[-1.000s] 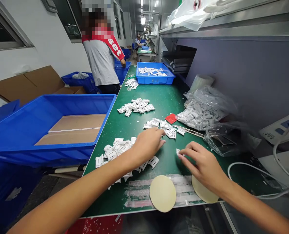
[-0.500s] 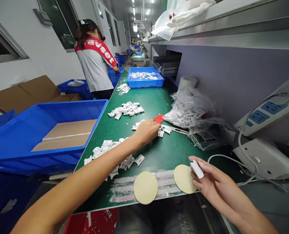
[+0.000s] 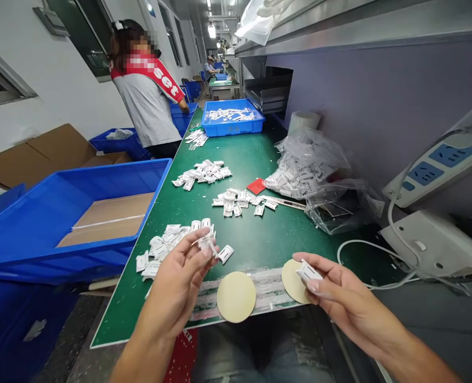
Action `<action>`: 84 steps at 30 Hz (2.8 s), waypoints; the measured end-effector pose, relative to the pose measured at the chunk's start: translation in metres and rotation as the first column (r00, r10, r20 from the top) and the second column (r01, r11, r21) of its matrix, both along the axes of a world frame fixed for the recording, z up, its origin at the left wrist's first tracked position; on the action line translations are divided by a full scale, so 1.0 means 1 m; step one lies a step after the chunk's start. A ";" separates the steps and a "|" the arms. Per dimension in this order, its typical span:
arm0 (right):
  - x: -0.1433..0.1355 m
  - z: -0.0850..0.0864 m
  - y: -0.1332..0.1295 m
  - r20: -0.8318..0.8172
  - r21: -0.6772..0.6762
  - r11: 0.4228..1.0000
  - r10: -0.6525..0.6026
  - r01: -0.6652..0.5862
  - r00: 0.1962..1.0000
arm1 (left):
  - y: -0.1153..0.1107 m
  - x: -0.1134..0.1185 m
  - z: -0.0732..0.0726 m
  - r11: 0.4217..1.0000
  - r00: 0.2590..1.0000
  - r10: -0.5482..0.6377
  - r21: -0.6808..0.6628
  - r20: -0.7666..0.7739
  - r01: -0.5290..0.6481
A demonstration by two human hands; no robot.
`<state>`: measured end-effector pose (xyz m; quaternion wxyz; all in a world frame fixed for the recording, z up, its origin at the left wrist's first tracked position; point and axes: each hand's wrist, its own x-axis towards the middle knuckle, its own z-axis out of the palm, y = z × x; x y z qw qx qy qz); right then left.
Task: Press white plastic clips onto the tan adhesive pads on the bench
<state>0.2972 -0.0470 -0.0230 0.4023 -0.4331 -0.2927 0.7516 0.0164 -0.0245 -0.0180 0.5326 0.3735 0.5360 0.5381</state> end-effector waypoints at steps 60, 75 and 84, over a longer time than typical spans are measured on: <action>0.013 -0.030 0.009 0.802 0.463 0.313 -0.546 -0.830 0.241 | -0.059 0.025 -0.046 0.895 0.369 0.116 0.258 -0.922 0.363; 0.005 -0.024 0.009 0.811 0.321 0.376 -0.583 -0.869 0.047 | -0.058 0.021 -0.029 0.899 0.257 0.087 0.187 -0.962 0.397; 0.001 -0.017 0.004 0.822 0.328 0.414 -0.569 -0.849 0.040 | -0.057 0.017 -0.035 0.903 0.223 0.096 0.179 -0.970 0.391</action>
